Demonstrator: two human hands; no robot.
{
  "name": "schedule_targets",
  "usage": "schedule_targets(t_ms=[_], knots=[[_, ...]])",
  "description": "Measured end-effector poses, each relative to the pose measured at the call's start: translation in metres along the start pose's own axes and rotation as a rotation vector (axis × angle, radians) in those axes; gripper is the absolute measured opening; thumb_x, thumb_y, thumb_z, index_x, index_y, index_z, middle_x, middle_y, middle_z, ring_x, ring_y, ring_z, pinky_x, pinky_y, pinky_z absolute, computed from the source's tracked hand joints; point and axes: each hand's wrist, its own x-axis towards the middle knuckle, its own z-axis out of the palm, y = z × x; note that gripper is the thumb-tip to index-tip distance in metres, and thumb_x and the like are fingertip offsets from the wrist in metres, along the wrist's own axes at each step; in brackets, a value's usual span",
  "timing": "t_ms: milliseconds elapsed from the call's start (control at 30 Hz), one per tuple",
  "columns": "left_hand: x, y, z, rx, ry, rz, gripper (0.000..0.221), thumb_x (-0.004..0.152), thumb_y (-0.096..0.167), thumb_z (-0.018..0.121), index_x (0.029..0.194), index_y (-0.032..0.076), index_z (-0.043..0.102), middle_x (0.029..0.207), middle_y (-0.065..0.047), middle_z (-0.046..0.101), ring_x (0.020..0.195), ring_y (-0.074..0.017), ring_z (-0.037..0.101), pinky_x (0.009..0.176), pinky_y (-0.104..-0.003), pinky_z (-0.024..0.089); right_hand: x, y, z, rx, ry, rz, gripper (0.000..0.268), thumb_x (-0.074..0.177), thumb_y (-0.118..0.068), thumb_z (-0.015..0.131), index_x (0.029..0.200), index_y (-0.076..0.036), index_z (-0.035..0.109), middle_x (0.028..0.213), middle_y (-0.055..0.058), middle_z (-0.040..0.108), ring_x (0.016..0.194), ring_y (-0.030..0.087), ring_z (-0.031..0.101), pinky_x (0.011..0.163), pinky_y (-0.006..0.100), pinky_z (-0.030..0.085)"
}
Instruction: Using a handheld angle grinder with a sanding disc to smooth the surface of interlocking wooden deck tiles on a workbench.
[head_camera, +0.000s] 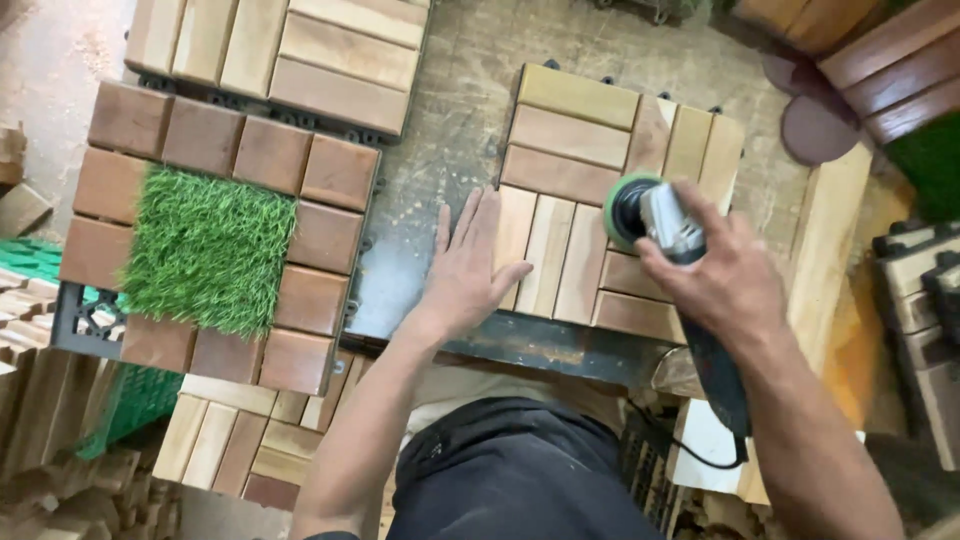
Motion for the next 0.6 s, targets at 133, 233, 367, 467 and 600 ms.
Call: schedule_targets(t_ms=[133,233,367,467,600], knots=[[0.037,-0.006,0.04,0.141,0.148,-0.019,0.075,0.106,0.044,0.044,0.162,0.004,0.014,0.17,-0.018,0.012,0.159,-0.0308,0.005,0.125,-0.061,-0.003,-0.037,0.037,0.044,0.015,-0.028,-0.12,0.081,0.085,-0.059,0.062,0.158,-0.043,0.031,0.141,0.019,0.048,0.094,0.039,0.069,0.067,0.053,0.068],[0.066,0.0,0.044,0.275,0.17,-0.105,0.066,0.109,0.043,0.034,0.164,0.012,0.013,0.17,-0.019,0.007,0.158,-0.0334,0.002,0.124,-0.061,-0.003,-0.055,0.059,0.07,-0.044,-0.053,-0.185,0.088,0.082,-0.066,0.063,0.159,-0.05,0.023,0.114,0.013,0.053,0.072,0.027,0.071,0.061,0.046,0.072],[0.094,0.01,0.047,0.414,0.214,-0.155,0.069,0.108,0.047,0.035,0.165,0.014,0.015,0.17,-0.019,0.003,0.157,-0.039,0.0,0.123,-0.066,0.003,-0.058,0.065,0.077,-0.036,-0.025,-0.244,0.086,0.081,-0.067,0.064,0.157,-0.049,0.027,0.118,0.011,0.053,0.063,0.029,0.071,0.056,0.046,0.069],[0.097,0.024,0.034,0.378,0.183,-0.162,0.068,0.107,0.049,0.035,0.162,0.01,0.022,0.169,-0.018,0.009,0.157,-0.038,0.003,0.124,-0.064,0.003,-0.041,0.055,0.064,0.054,0.046,-0.203,0.079,0.082,-0.063,0.067,0.153,-0.047,0.037,0.108,0.014,0.056,0.072,0.039,0.07,0.062,0.049,0.066],[0.097,0.02,0.037,0.296,0.247,-0.135,0.063,0.105,0.042,0.039,0.158,0.009,0.033,0.165,-0.021,0.024,0.154,-0.0387,0.022,0.126,-0.061,0.011,0.0,0.04,0.034,0.138,0.179,-0.129,0.074,0.081,-0.061,0.071,0.149,-0.044,0.051,0.102,0.02,0.06,0.092,0.056,0.069,0.081,0.06,0.058]])
